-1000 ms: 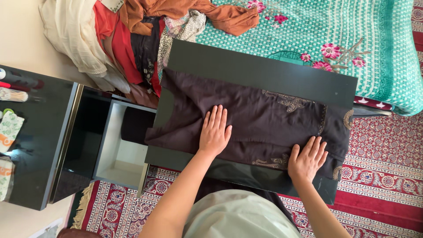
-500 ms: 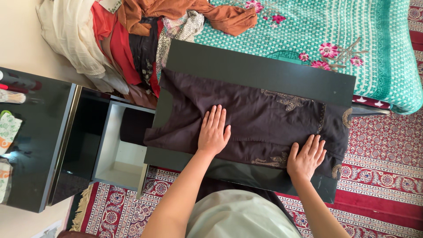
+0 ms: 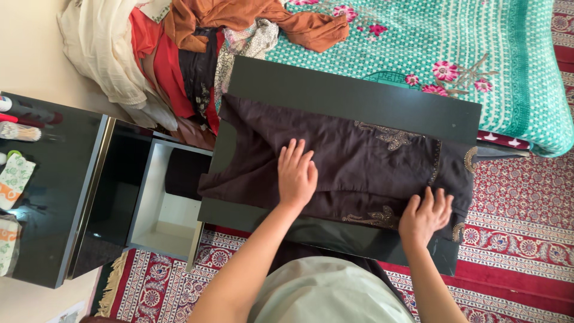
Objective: The person folds a dark garment with embroidered details on a black table and places it into an open drawer.
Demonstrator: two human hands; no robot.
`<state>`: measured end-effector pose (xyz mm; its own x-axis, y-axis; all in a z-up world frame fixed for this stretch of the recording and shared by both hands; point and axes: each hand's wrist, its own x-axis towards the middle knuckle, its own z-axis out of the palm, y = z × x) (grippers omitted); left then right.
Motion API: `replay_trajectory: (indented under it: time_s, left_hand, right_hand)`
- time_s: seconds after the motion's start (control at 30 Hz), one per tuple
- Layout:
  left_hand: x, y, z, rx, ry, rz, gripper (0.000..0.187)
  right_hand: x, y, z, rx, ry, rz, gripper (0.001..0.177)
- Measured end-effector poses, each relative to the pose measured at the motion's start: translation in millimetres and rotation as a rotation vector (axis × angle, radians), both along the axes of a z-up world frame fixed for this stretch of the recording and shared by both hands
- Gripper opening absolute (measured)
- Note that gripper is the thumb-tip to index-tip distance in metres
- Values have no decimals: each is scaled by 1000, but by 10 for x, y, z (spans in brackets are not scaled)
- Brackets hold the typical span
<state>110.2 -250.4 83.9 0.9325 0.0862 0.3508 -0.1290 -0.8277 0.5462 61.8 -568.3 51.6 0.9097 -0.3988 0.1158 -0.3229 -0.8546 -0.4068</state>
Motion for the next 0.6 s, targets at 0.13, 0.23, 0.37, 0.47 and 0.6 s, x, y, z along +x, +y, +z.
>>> replay_trajectory:
  time_s: [0.13,0.23,0.37,0.47,0.6]
  left_hand:
    - [153,-192,109,91,31,8,30]
    - [315,-307,95,270,119,26,50]
    - [569,-249,-48,284,129,190,59]
    - [686,-60,-152,330,193,235,61]
    - [778,216,-251,353,283,290,70]
  right_hand:
    - [175,367,210,-105,-138,176,41]
    - [469,963,297,-86,-121,513,50]
    - [884,1560,265,8,-56,654,58]
    - [1014,1675,214,-11,74,555,59]
    - [951,1544,164,-25,98,549,61]
